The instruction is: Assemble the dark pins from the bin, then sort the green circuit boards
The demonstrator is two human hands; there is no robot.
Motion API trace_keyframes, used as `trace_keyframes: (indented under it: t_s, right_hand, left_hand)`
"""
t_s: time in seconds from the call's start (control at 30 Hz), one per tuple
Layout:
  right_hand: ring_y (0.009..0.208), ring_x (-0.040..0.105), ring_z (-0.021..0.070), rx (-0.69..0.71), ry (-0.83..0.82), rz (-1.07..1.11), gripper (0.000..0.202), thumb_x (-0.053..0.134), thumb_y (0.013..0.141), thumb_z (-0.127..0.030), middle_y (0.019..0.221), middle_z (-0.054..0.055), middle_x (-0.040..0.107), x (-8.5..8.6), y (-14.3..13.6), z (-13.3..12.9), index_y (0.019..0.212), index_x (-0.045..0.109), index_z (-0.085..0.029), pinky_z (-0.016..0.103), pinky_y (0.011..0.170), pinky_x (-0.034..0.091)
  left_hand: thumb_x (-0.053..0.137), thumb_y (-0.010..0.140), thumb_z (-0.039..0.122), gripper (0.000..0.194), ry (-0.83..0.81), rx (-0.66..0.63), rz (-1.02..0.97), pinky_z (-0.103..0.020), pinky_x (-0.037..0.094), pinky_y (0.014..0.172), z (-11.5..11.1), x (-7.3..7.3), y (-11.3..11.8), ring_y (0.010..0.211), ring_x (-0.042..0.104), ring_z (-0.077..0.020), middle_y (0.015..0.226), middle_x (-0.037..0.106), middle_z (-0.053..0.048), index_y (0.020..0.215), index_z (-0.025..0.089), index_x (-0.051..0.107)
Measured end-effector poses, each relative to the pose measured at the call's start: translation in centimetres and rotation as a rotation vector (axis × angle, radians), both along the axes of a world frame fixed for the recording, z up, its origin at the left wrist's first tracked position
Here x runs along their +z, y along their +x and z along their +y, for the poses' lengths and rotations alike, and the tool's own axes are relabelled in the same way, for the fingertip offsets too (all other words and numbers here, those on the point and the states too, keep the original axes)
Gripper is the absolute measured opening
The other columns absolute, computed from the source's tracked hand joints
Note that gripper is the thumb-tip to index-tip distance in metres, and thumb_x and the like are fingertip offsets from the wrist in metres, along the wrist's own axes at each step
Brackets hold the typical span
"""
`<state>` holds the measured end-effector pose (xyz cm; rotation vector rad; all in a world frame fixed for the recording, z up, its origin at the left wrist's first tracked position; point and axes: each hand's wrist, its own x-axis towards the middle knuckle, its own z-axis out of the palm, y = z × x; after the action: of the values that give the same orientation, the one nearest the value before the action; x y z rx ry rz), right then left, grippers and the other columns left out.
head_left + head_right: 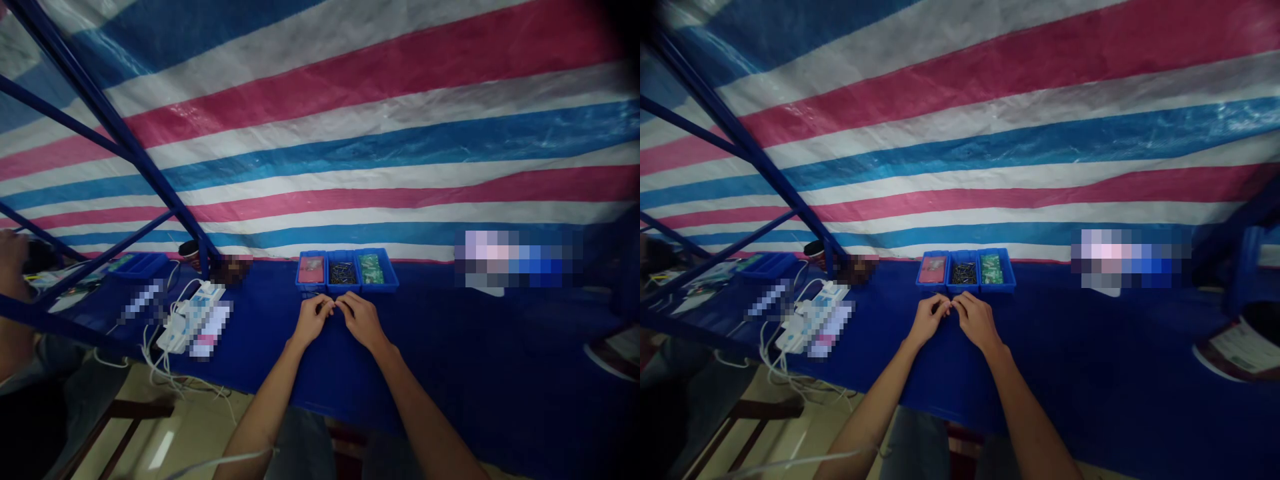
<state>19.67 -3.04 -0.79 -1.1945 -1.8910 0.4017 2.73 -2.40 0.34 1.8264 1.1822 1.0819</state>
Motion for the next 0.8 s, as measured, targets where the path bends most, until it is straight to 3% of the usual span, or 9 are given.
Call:
trace_keyframes:
  t_s: [0.3, 0.43, 0.57, 0.67, 0.7, 0.73, 0.8]
  right_hand:
    - [0.065, 0.056, 0.0157, -0.072, -0.010, -0.036, 0.035, 0.038, 0.101, -0.033, 0.073, 0.003, 0.062, -0.6, -0.6, 0.1, 0.072, 0.054, -0.021, 0.026, 0.062, 0.034]
    - [0.054, 0.050, 0.0147, -0.047, -0.088, -0.019, 0.045, 0.037, 0.101, -0.038, 0.058, 0.001, 0.056, -1.3, -0.4, 0.9, 0.063, 0.051, -0.020, 0.027, 0.056, 0.028]
    - [0.050, 0.040, 0.0126, 0.008, -0.208, 0.088, 0.055, 0.043, 0.098, -0.051, 0.050, -0.001, 0.043, 0.1, 0.5, 0.9, 0.053, 0.041, -0.019, 0.027, 0.053, 0.023]
    - [0.048, 0.032, 0.0106, 0.032, -0.295, 0.385, 0.059, 0.051, 0.094, -0.056, 0.050, -0.003, 0.033, 3.3, 0.4, -2.7, 0.051, 0.034, -0.019, 0.027, 0.050, 0.021]
    - [0.047, 0.031, 0.0102, 0.115, -0.352, 0.531, 0.058, 0.048, 0.096, -0.054, 0.050, -0.003, 0.033, 4.4, 0.0, -4.7, 0.051, 0.035, -0.019, 0.027, 0.049, 0.023]
    - [0.046, 0.031, 0.0101, 0.268, -0.429, 0.658, 0.059, 0.043, 0.099, -0.053, 0.049, -0.003, 0.033, 5.5, -0.6, -7.0, 0.052, 0.037, -0.020, 0.027, 0.048, 0.024]
    - [0.048, 0.043, 0.0108, 0.611, -0.573, 0.792, 0.050, 0.042, 0.101, -0.051, 0.056, -0.001, 0.047, 7.2, -2.0, -11.8, 0.066, 0.055, -0.018, 0.025, 0.048, 0.035]
  left_hand:
    - [0.052, 0.094, 0.037, 0.030, 0.013, -0.006, 0.002, -0.023, 0.043, 0.067, -0.1, 0.0, 0.0, 0.064, 0.056, -0.0130, 0.071, 0.064, -0.002, 0.080, 0.014, 0.066]
    - [0.052, 0.094, 0.039, 0.032, 0.001, -0.034, 0.034, -0.024, 0.043, 0.067, -0.2, 0.1, 0.1, 0.066, 0.057, -0.0139, 0.072, 0.065, -0.003, 0.080, 0.015, 0.067]
    - [0.051, 0.094, 0.042, 0.035, -0.005, -0.022, 0.025, -0.024, 0.043, 0.066, -0.1, 0.0, 0.1, 0.063, 0.056, -0.0136, 0.070, 0.064, -0.003, 0.078, 0.014, 0.066]
    - [0.052, 0.094, 0.042, 0.034, -0.011, -0.015, -0.015, -0.023, 0.043, 0.064, 0.1, -0.3, 0.0, 0.062, 0.056, -0.0129, 0.069, 0.064, -0.002, 0.080, 0.014, 0.066]
    - [0.052, 0.094, 0.042, 0.034, -0.013, -0.022, -0.028, -0.023, 0.043, 0.064, 0.1, -0.4, -0.1, 0.061, 0.056, -0.0128, 0.068, 0.063, -0.002, 0.080, 0.014, 0.066]
    - [0.053, 0.094, 0.042, 0.034, -0.015, -0.032, -0.037, -0.023, 0.043, 0.064, 0.2, -0.5, -0.1, 0.062, 0.056, -0.0128, 0.068, 0.063, -0.002, 0.081, 0.014, 0.066]
    - [0.052, 0.094, 0.044, 0.036, -0.021, -0.046, -0.044, -0.023, 0.043, 0.064, 0.3, -0.7, -0.1, 0.062, 0.057, -0.0132, 0.066, 0.063, -0.001, 0.080, 0.014, 0.067]
